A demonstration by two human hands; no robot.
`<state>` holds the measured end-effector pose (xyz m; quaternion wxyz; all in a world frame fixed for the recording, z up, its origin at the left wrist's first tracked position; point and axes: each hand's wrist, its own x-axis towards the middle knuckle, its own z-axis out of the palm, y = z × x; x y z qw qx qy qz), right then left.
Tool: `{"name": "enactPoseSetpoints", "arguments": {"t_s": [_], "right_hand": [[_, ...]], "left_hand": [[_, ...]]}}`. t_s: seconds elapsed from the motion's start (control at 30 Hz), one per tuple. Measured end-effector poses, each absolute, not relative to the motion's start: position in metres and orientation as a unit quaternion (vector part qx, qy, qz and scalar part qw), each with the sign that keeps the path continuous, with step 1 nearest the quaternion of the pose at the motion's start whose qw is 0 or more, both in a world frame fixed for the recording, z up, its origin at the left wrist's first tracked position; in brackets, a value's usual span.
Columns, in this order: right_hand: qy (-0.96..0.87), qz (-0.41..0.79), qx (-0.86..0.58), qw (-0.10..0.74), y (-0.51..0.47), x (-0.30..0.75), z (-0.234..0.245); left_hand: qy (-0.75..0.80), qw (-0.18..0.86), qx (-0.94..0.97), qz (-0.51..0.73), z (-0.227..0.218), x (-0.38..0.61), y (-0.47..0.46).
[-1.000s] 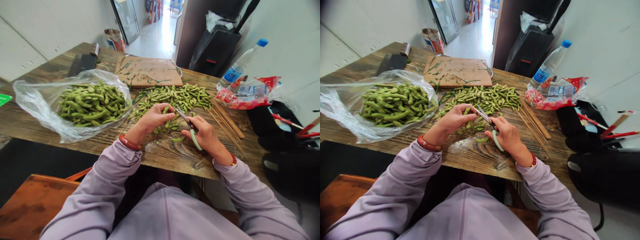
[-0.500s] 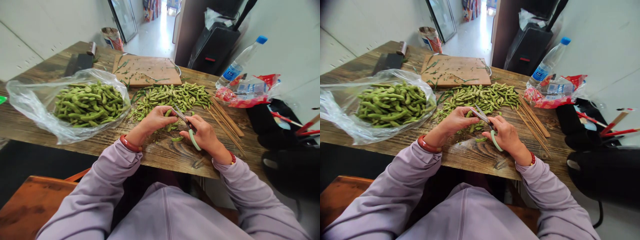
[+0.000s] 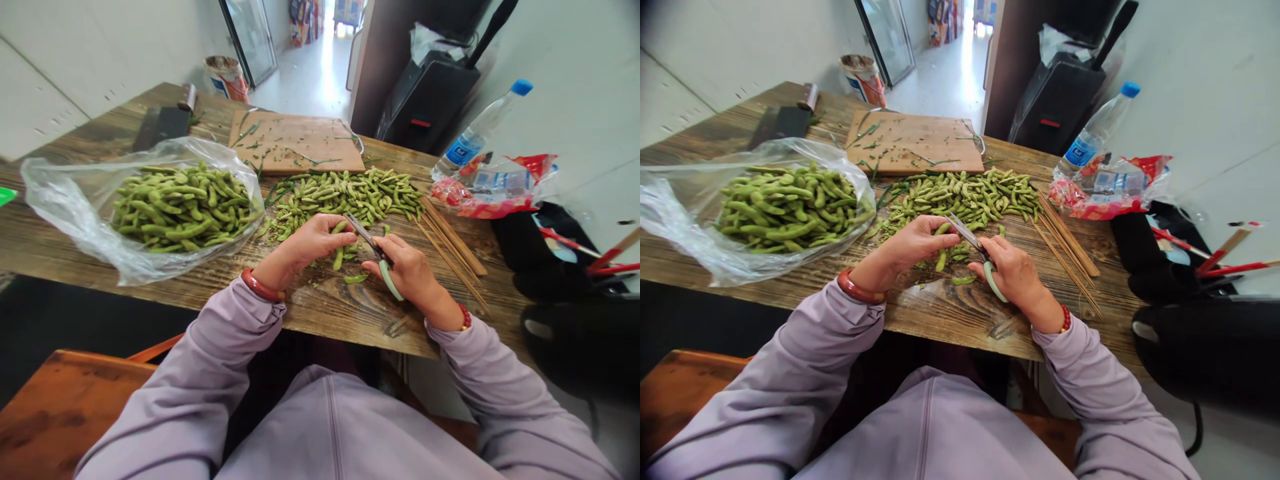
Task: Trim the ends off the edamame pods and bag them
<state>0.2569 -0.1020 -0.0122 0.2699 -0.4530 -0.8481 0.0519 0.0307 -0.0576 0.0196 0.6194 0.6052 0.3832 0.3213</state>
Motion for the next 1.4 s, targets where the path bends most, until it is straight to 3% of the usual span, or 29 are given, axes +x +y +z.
{"name": "enactPoseSetpoints", "arguments": {"t_s": [0.3, 0.57, 1.4], "right_hand": [[-0.810, 0.087, -0.470, 0.341, -0.096, 0.261, -0.014], [-0.820, 0.082, -0.455, 0.336, -0.099, 0.257, -0.015], [-0.827, 0.065, -0.449, 0.333, -0.097, 0.259, -0.017]], "left_hand": [[0.333, 0.733, 0.430, 0.409, 0.019, 0.030, -0.053], [0.311, 0.767, 0.354, 0.435, 0.022, 0.030, -0.052], [0.375, 0.704, 0.370, 0.475, 0.013, 0.032, -0.046]]}}
